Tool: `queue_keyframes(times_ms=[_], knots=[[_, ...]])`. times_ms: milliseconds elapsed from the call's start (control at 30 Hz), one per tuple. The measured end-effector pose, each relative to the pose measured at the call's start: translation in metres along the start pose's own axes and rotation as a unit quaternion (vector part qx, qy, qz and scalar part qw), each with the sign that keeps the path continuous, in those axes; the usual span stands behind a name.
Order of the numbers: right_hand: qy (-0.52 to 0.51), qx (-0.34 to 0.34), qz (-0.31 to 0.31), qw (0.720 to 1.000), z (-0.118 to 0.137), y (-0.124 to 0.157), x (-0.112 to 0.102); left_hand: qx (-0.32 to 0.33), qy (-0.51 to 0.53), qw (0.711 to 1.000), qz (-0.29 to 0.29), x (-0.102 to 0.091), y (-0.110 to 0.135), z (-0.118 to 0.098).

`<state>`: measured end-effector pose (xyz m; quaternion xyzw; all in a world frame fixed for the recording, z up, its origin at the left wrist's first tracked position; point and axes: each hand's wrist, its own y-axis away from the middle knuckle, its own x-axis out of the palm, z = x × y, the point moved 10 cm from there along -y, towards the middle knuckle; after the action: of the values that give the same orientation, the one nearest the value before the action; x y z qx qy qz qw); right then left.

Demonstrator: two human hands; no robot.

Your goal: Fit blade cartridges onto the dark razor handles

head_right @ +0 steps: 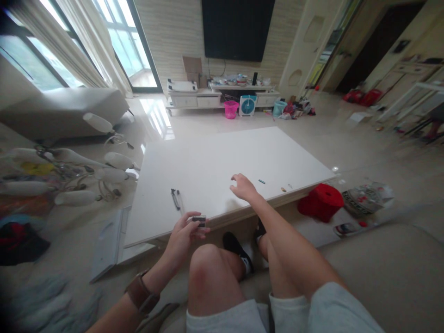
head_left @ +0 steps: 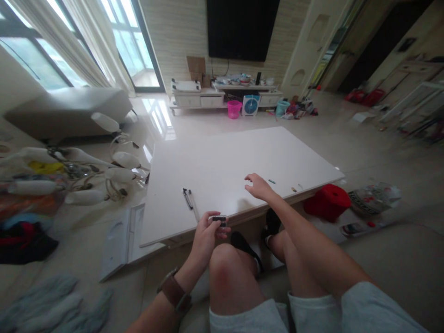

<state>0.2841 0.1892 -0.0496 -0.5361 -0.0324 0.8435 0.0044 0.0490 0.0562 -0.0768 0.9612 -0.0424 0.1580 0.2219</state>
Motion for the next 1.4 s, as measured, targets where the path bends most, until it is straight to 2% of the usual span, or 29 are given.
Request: queue_keyframes(times_ms=[100, 200, 267, 333, 467, 633, 867, 1167, 1300, 1400], knots=[[0.044, 0.075, -0.008, 0.996, -0.067, -0.015, -0.030, -0.002, -0.008, 1.000, 0.001, 0.000, 0.001, -0.001], [0.074, 0.139, -0.009, 0.987, -0.120, -0.012, -0.040, -0.001, -0.010, 1.000, 0.006, 0.001, 0.001, -0.002], [0.089, 0.169, -0.001, 0.982, -0.147, -0.003, -0.030, -0.002, -0.009, 1.000, 0.004, 0.001, 0.001, -0.002], [0.093, 0.182, 0.027, 0.978, -0.168, 0.005, -0.011, -0.003, -0.007, 1.000, 0.002, 0.001, 0.001, -0.002], [0.099, 0.176, 0.061, 0.978, -0.192, 0.009, 0.019, -0.003, -0.013, 1.000, 0.007, 0.002, 0.000, -0.002], [0.104, 0.161, 0.066, 0.979, -0.196, -0.006, 0.035, -0.010, -0.016, 1.000, 0.005, 0.002, 0.001, -0.001], [0.105, 0.193, 0.050, 0.974, -0.189, -0.012, 0.042, -0.015, -0.017, 1.000, 0.003, 0.002, 0.000, 0.002], [0.107, 0.202, 0.041, 0.973, -0.177, -0.008, 0.036, -0.011, -0.003, 1.000, 0.007, 0.002, 0.000, 0.002], [0.085, 0.202, 0.025, 0.975, -0.161, -0.005, 0.028, -0.015, 0.015, 1.000, 0.000, 0.001, 0.000, 0.004], [0.047, 0.170, 0.010, 0.984, -0.133, -0.010, 0.021, -0.018, 0.031, 0.999, -0.020, -0.003, -0.001, 0.007]])
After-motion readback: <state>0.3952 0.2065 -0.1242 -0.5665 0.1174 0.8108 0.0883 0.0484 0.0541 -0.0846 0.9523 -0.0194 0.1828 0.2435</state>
